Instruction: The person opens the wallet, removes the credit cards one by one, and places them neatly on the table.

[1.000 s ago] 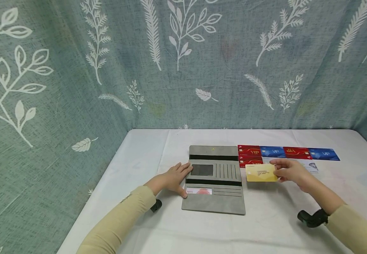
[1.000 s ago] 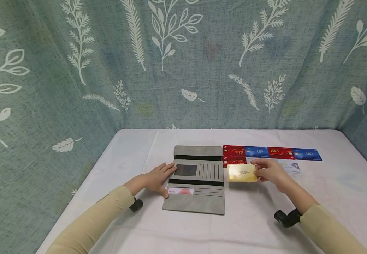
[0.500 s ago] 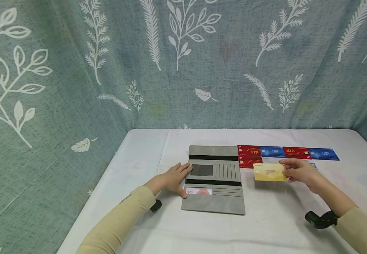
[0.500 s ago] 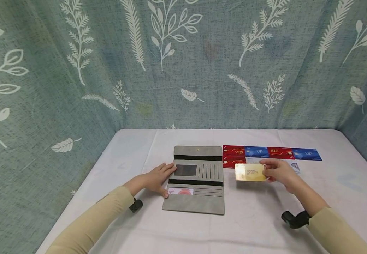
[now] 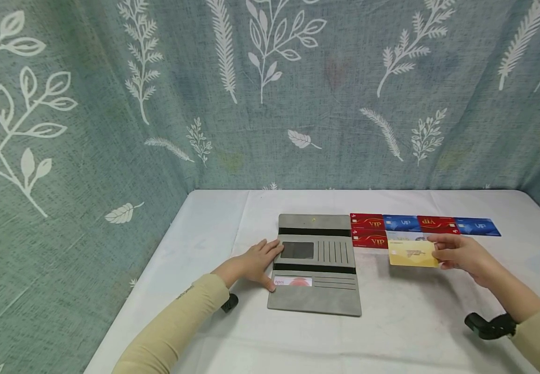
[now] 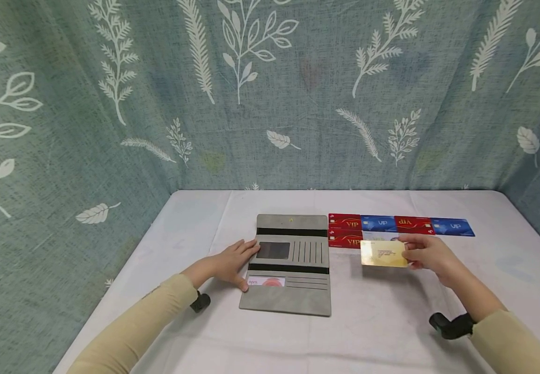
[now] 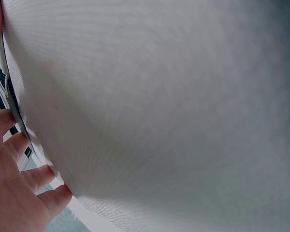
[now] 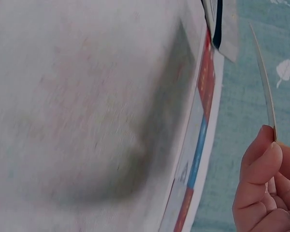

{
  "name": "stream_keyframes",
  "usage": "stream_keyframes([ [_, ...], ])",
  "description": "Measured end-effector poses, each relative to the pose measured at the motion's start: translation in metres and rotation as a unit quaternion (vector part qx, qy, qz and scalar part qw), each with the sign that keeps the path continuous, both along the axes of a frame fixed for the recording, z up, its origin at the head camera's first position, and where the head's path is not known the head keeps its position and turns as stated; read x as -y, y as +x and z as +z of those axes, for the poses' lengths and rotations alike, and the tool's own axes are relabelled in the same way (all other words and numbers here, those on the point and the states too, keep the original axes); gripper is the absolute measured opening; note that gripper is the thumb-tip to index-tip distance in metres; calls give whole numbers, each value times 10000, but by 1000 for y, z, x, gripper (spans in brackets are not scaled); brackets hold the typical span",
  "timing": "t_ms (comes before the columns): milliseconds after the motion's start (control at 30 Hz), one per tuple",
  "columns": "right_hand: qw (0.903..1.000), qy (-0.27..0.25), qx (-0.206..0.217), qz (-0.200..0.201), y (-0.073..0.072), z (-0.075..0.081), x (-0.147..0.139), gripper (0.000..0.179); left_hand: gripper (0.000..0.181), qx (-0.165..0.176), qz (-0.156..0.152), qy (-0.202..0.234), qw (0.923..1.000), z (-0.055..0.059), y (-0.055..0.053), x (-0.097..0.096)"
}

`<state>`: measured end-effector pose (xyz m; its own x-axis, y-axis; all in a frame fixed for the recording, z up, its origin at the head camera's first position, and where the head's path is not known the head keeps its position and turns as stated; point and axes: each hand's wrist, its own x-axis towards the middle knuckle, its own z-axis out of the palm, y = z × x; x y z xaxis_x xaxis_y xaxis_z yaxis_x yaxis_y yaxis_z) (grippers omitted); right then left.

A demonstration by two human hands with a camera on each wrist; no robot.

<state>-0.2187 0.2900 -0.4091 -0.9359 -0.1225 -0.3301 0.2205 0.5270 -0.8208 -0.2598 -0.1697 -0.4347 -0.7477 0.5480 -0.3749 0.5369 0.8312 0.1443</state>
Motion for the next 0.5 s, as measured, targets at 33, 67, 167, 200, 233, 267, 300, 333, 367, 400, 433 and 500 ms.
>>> stream_keyframes([
  [33, 10000, 1, 9, -2, 1, 0, -2, 55, 109, -1, 3, -6, 10000, 0, 0, 0],
  [67, 10000, 2, 17, -7, 1, 1, -5, 55, 109, -5, -3, -17, 10000, -1, -1, 0],
  [167, 10000, 10, 47, -52, 2, 1, -11, 55, 109, -1, -6, -39, 10000, -2, -2, 0],
  [200, 10000, 7, 63, -70, 2, 1, -13, 56, 109, -5, -4, -37, 10000, -2, -2, 0],
  [233, 9999, 5, 73, -90, 2, 1, -15, 56, 109, -7, -5, -40, 10000, -2, -3, 0],
  [267, 9999, 5, 85, -107, 2, 1, -16, 57, 109, -8, -13, -54, 10000, -2, -3, 0],
  [300, 9999, 1, 99, -128, 2, 2, -18, 58, 109, -11, -11, -52, 10000, -2, -3, 0],
  [333, 9998, 0, 109, -146, 2, 2, -19, 59, 109, -14, -14, -53, 10000, -2, -3, 0],
  [367, 9998, 14, 119, -172, 2, 2, -21, 59, 109, -16, -17, -48, 10000, -1, -2, 0],
  [400, 9997, 22, 127, -183, 2, 2, -22, 60, 109, -19, -18, -39, 10000, -1, -2, 0],
  [433, 9997, 40, 135, -201, 2, 2, -24, 60, 109, -20, -22, -25, 10000, -1, -2, 0],
  [500, 9996, 62, 153, -248, 2, 2, -26, 61, 109, -10, -17, -7, 10000, 0, -1, 0],
])
